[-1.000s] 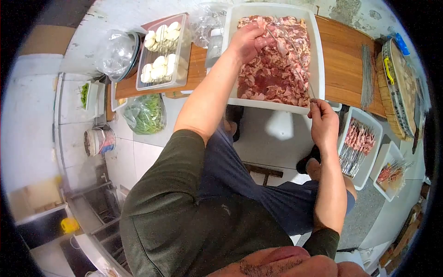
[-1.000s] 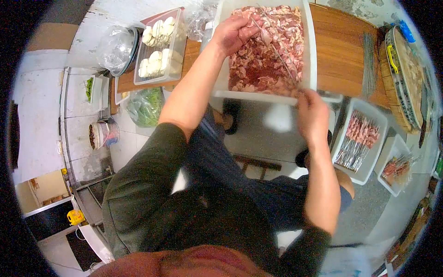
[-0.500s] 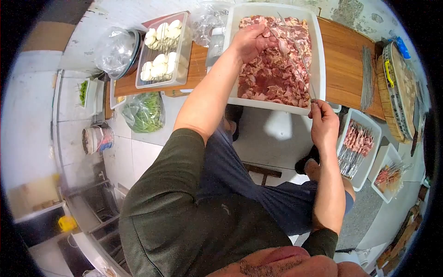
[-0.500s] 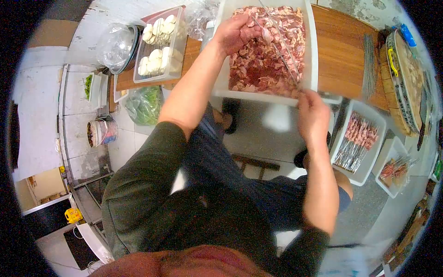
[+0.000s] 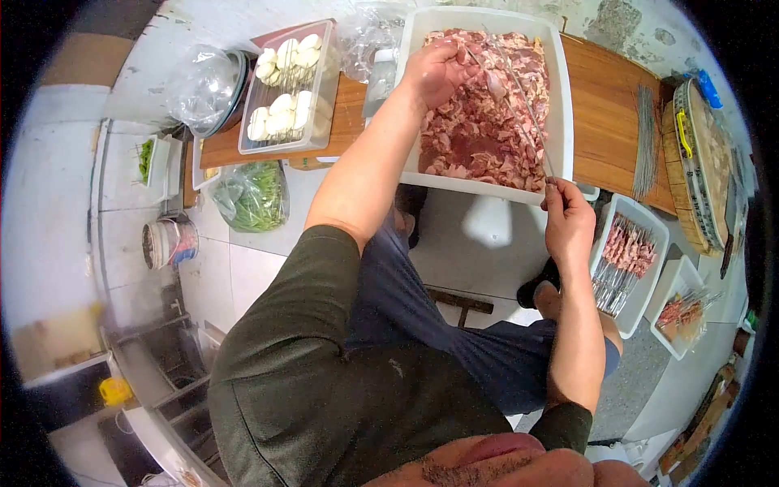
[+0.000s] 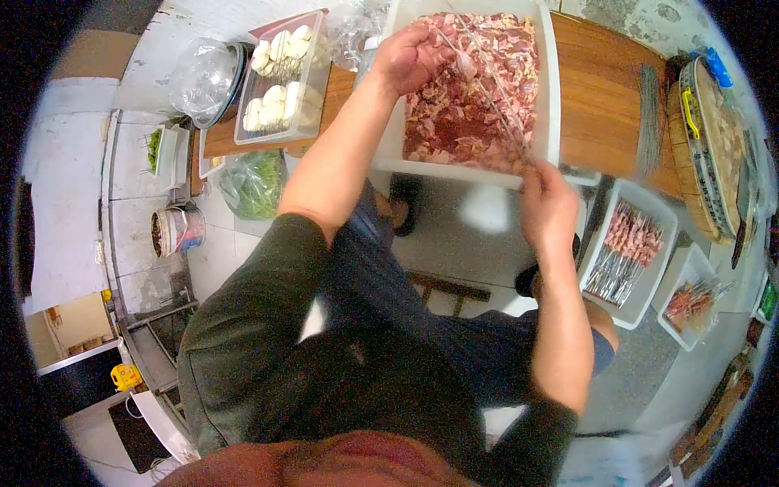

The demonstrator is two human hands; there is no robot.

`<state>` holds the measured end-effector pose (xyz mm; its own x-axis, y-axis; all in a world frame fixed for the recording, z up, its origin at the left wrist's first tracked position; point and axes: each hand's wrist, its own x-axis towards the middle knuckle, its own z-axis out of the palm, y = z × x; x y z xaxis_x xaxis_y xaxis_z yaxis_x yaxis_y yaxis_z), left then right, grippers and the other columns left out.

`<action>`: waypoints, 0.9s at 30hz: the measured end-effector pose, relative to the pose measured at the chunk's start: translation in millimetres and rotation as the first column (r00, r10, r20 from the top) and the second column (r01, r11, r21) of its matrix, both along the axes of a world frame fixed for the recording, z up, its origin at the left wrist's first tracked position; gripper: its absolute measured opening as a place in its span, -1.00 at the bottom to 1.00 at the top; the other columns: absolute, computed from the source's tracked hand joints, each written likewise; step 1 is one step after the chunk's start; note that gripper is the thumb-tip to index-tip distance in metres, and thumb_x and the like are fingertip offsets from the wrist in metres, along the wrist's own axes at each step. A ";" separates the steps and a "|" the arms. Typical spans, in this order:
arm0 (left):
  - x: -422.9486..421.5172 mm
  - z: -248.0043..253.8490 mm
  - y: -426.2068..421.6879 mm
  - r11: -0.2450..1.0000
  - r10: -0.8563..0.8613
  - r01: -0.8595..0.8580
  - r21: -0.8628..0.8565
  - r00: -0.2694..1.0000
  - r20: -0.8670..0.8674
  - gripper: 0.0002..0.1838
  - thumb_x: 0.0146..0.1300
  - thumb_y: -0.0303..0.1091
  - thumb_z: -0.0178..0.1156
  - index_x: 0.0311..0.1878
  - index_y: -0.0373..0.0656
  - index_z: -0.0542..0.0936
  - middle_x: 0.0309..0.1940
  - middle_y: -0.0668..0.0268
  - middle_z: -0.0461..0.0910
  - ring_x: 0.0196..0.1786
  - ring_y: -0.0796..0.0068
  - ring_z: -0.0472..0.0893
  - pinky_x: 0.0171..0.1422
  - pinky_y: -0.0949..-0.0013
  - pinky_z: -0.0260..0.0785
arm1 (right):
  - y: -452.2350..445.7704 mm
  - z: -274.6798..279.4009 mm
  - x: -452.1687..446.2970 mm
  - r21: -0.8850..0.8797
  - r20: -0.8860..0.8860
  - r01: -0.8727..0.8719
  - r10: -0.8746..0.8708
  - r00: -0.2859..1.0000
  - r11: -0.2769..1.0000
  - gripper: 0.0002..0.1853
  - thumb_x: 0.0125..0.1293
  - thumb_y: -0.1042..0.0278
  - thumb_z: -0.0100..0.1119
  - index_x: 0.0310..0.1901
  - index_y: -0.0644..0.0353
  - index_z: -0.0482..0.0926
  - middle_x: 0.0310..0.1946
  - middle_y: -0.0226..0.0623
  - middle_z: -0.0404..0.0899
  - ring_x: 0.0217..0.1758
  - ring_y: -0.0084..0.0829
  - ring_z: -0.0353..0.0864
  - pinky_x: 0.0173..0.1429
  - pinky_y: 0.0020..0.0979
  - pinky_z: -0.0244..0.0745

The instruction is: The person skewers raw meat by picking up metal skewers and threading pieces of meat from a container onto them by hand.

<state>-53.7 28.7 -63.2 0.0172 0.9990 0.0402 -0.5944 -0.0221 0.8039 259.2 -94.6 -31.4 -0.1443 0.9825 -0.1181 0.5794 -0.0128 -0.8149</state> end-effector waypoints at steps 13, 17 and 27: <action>12.6 20.2 -9.9 0.996 0.072 -0.073 -0.043 0.997 -0.026 -0.73 0.52 -0.33 -0.13 0.05 -0.29 0.46 -0.05 0.18 0.58 -0.06 0.40 0.60 -0.02 0.40 0.51 | -1.3 -3.1 -2.0 0.112 0.036 -0.033 0.030 0.999 0.993 -0.73 0.44 0.27 0.12 -0.03 0.29 0.62 -0.48 -0.32 0.60 -0.40 -0.55 0.54 -0.22 -0.49 0.45; 9.1 10.3 -5.7 0.991 0.100 -0.109 -0.071 0.988 -0.121 -0.73 0.52 -0.35 -0.15 0.07 -0.29 0.46 -0.04 0.14 0.59 -0.07 0.38 0.63 0.00 0.39 0.55 | -1.5 -0.5 -1.5 0.062 -0.001 -0.007 0.007 1.000 0.998 -0.74 0.34 0.33 0.16 -0.02 0.24 0.63 -0.21 0.11 0.65 -0.07 0.01 0.68 0.01 -0.23 0.53; 8.1 22.1 -11.2 0.995 -0.033 0.033 -0.090 0.999 0.000 -0.62 0.58 -0.20 -0.22 0.09 -0.31 0.45 -0.08 0.12 0.61 -0.09 0.33 0.65 0.02 0.36 0.57 | -0.9 1.5 -3.9 0.082 0.055 0.014 -0.018 0.998 0.997 -0.75 0.33 0.33 0.17 -0.03 0.21 0.64 -0.23 0.11 0.65 -0.11 0.03 0.67 -0.02 -0.21 0.54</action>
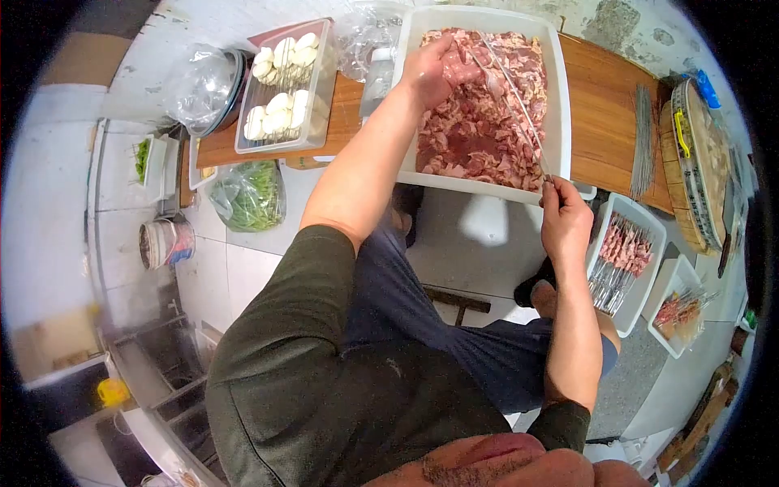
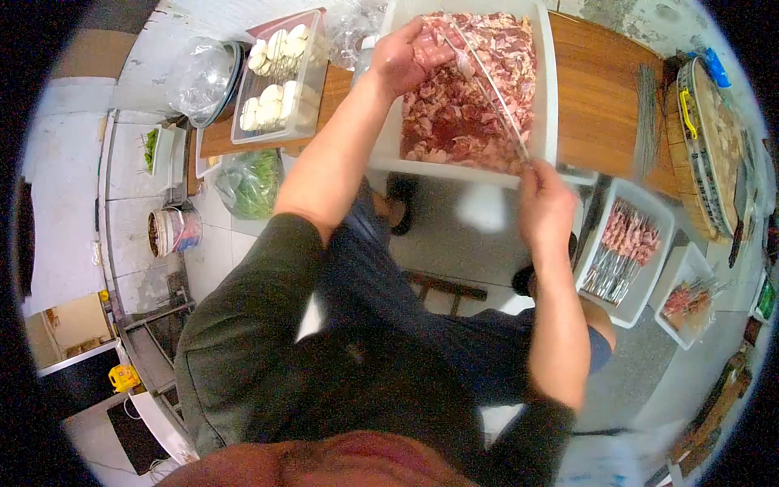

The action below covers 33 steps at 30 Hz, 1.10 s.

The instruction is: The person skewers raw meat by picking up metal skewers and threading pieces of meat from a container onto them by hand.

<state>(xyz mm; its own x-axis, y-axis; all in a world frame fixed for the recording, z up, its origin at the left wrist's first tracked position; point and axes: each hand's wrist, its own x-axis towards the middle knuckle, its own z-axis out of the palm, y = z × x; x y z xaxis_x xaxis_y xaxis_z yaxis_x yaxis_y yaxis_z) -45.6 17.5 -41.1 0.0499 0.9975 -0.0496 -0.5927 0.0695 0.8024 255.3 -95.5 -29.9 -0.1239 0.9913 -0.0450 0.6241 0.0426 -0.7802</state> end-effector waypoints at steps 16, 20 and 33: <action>0.2 3.7 -2.1 0.997 0.044 -0.040 0.064 0.996 -0.072 -0.72 0.49 -0.37 -0.10 0.10 -0.37 0.42 -0.01 0.10 0.56 0.04 0.22 0.63 0.13 0.24 0.55 | -1.2 13.1 -5.7 -0.025 0.010 -0.007 0.008 1.000 1.000 -0.76 0.32 0.33 0.18 -0.03 0.20 0.65 -0.28 0.08 0.66 -0.15 -0.03 0.69 -0.03 -0.23 0.54; 2.2 0.5 0.6 0.986 0.150 -0.149 0.081 0.989 -0.007 -0.72 0.47 -0.41 -0.06 0.09 -0.42 0.41 -0.03 0.02 0.59 0.05 0.18 0.63 0.11 0.20 0.56 | -2.4 -3.0 -3.4 0.010 -0.021 0.006 -0.005 1.000 1.000 -0.75 0.36 0.29 0.16 -0.04 0.22 0.65 -0.34 -0.05 0.66 -0.22 -0.24 0.67 -0.07 -0.32 0.51; -6.4 -5.5 9.5 0.969 0.197 -0.227 0.097 0.948 0.250 -0.79 0.45 -0.51 0.00 0.05 -0.42 0.38 -0.06 0.00 0.55 0.02 0.15 0.61 0.18 0.16 0.53 | -4.6 1.9 -5.6 -0.099 -0.066 -0.013 0.006 0.998 0.995 -0.74 0.35 0.29 0.15 -0.04 0.23 0.67 -0.39 -0.08 0.68 -0.33 -0.43 0.63 -0.13 -0.40 0.50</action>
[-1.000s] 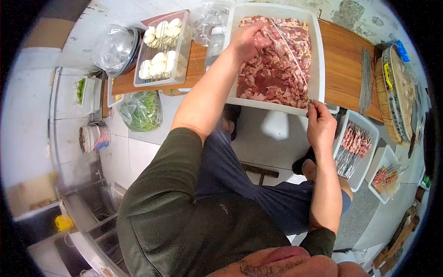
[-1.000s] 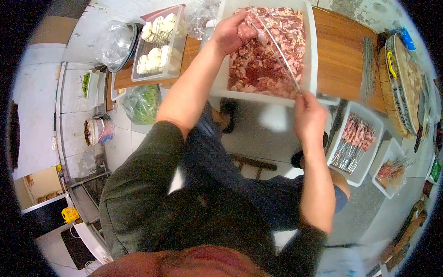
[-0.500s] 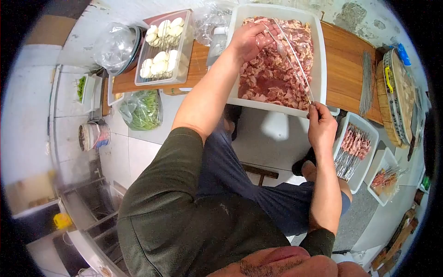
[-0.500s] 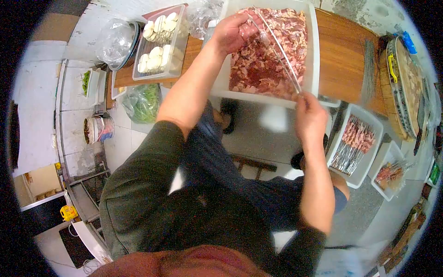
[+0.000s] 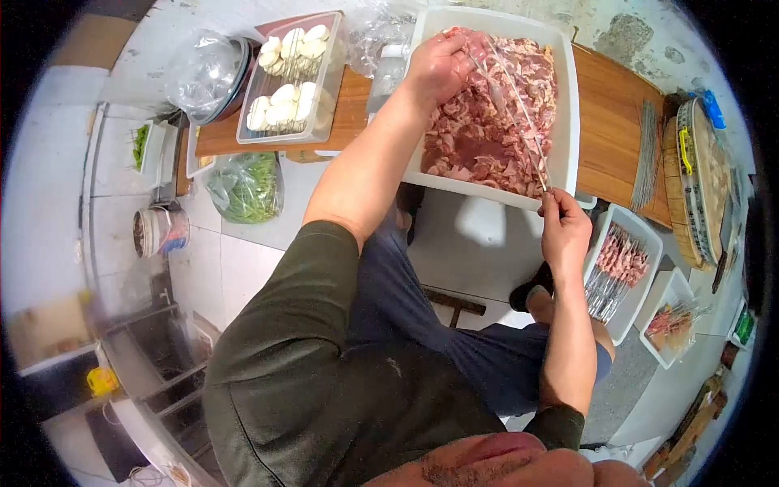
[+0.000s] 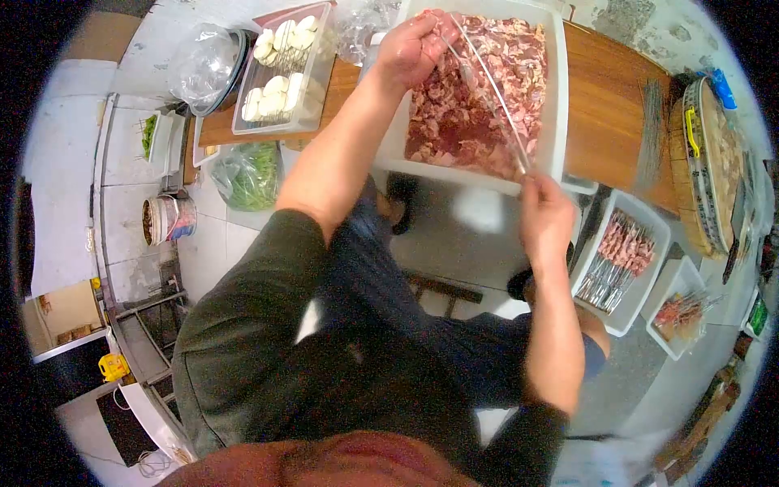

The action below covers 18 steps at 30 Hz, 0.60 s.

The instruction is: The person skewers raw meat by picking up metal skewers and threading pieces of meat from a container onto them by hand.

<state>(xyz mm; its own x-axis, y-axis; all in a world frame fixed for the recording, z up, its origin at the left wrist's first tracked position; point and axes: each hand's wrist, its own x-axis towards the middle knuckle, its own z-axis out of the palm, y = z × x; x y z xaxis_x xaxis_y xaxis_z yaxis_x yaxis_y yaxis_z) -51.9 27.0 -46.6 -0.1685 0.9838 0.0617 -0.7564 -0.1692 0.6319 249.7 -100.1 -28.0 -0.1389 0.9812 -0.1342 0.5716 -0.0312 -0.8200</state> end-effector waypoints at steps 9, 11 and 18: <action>-2.0 -9.2 6.2 0.997 -0.062 0.061 0.048 0.998 0.018 -0.85 0.41 -0.52 0.06 -0.02 -0.36 0.41 -0.09 0.04 0.56 -0.03 0.21 0.62 0.08 0.20 0.56 | -2.0 -8.9 -0.6 0.054 -0.068 -0.005 0.008 0.998 0.999 -0.75 0.39 0.27 0.15 -0.09 0.28 0.65 -0.47 -0.33 0.61 -0.39 -0.60 0.52 -0.22 -0.50 0.44; 4.2 -1.5 0.6 1.000 -0.024 0.024 -0.001 1.000 -0.018 -0.85 0.41 -0.52 0.06 -0.02 -0.35 0.41 -0.10 0.06 0.57 -0.04 0.22 0.63 0.06 0.21 0.56 | -2.4 -7.6 -2.0 0.054 -0.070 -0.007 0.011 0.997 0.999 -0.74 0.41 0.25 0.15 -0.12 0.31 0.65 -0.49 -0.40 0.59 -0.39 -0.63 0.49 -0.23 -0.53 0.42; 11.2 9.5 -5.9 0.999 -0.054 0.053 -0.010 0.987 -0.150 -0.86 0.40 -0.52 0.05 -0.03 -0.33 0.44 -0.10 0.12 0.58 -0.06 0.26 0.64 0.07 0.23 0.56 | -0.8 -3.9 -1.0 0.067 -0.050 0.003 0.000 0.999 0.998 -0.72 0.41 0.23 0.15 -0.12 0.30 0.66 -0.52 -0.39 0.60 -0.42 -0.62 0.50 -0.25 -0.51 0.43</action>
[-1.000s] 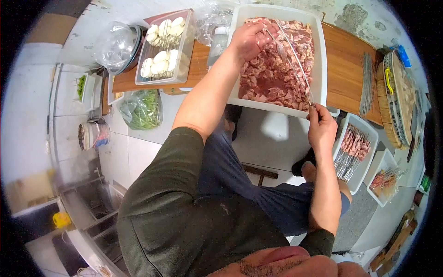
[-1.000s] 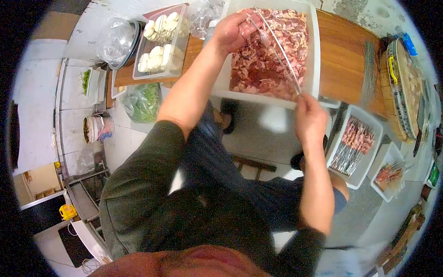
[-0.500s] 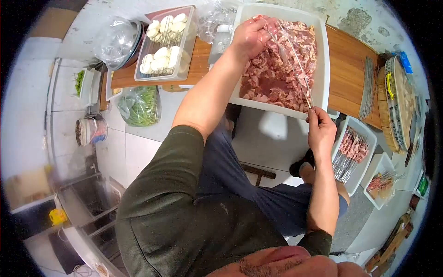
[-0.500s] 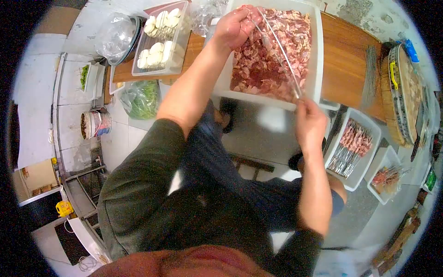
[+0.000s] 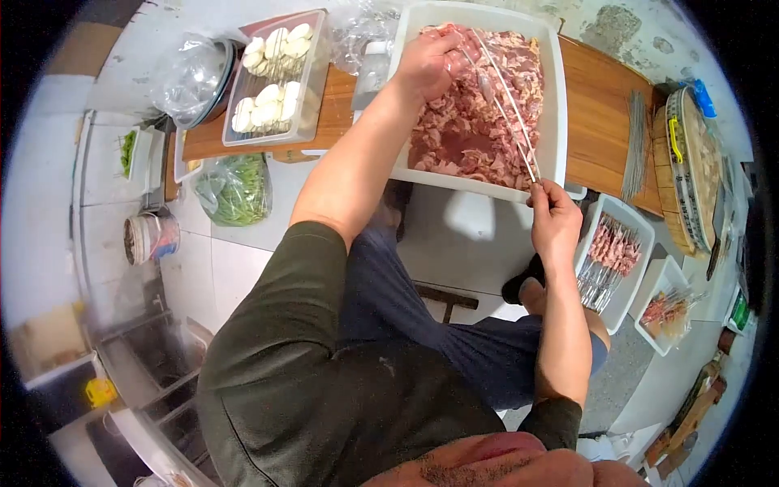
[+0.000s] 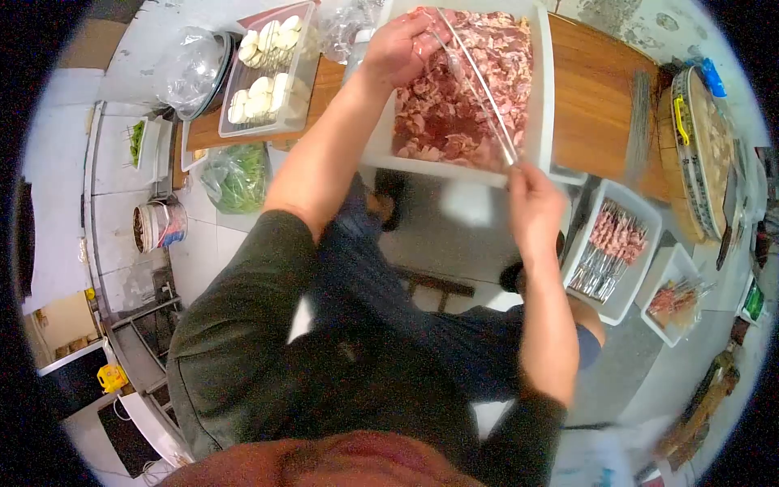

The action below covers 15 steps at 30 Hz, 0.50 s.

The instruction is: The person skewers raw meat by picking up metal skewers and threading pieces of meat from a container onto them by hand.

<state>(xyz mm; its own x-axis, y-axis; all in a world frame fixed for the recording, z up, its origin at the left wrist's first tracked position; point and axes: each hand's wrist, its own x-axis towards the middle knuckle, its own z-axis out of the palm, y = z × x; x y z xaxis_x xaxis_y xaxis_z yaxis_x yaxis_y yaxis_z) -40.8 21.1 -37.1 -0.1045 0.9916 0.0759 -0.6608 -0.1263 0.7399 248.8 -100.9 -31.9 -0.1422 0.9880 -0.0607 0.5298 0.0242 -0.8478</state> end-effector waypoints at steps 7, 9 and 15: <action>1.0 -2.6 -0.3 0.998 -0.032 0.030 -0.048 0.998 -0.049 -0.81 0.44 -0.47 0.01 0.01 -0.36 0.45 -0.06 0.09 0.58 -0.03 0.25 0.63 0.10 0.25 0.55 | 1.0 -5.3 1.7 0.010 0.031 -0.012 0.011 0.999 1.000 -0.74 0.39 0.25 0.16 -0.10 0.28 0.67 -0.50 -0.32 0.62 -0.41 -0.58 0.52 -0.23 -0.48 0.44; 1.6 -1.1 -0.5 0.998 -0.057 0.053 -0.038 0.993 -0.105 -0.80 0.45 -0.46 -0.01 0.03 -0.37 0.45 -0.05 0.07 0.57 -0.02 0.23 0.63 0.12 0.24 0.55 | 0.9 -6.6 1.4 0.013 0.025 -0.015 0.015 1.000 1.000 -0.74 0.41 0.25 0.15 -0.11 0.29 0.66 -0.52 -0.38 0.61 -0.43 -0.63 0.49 -0.26 -0.51 0.42; 6.1 6.4 -6.1 0.997 -0.073 0.073 0.001 0.997 -0.039 -0.71 0.50 -0.36 -0.08 0.08 -0.41 0.43 0.00 0.02 0.57 0.02 0.18 0.62 0.15 0.18 0.53 | 2.9 -8.3 0.0 0.004 0.017 0.001 -0.001 1.000 1.000 -0.74 0.39 0.25 0.17 -0.09 0.28 0.67 -0.49 -0.29 0.63 -0.40 -0.57 0.54 -0.22 -0.47 0.45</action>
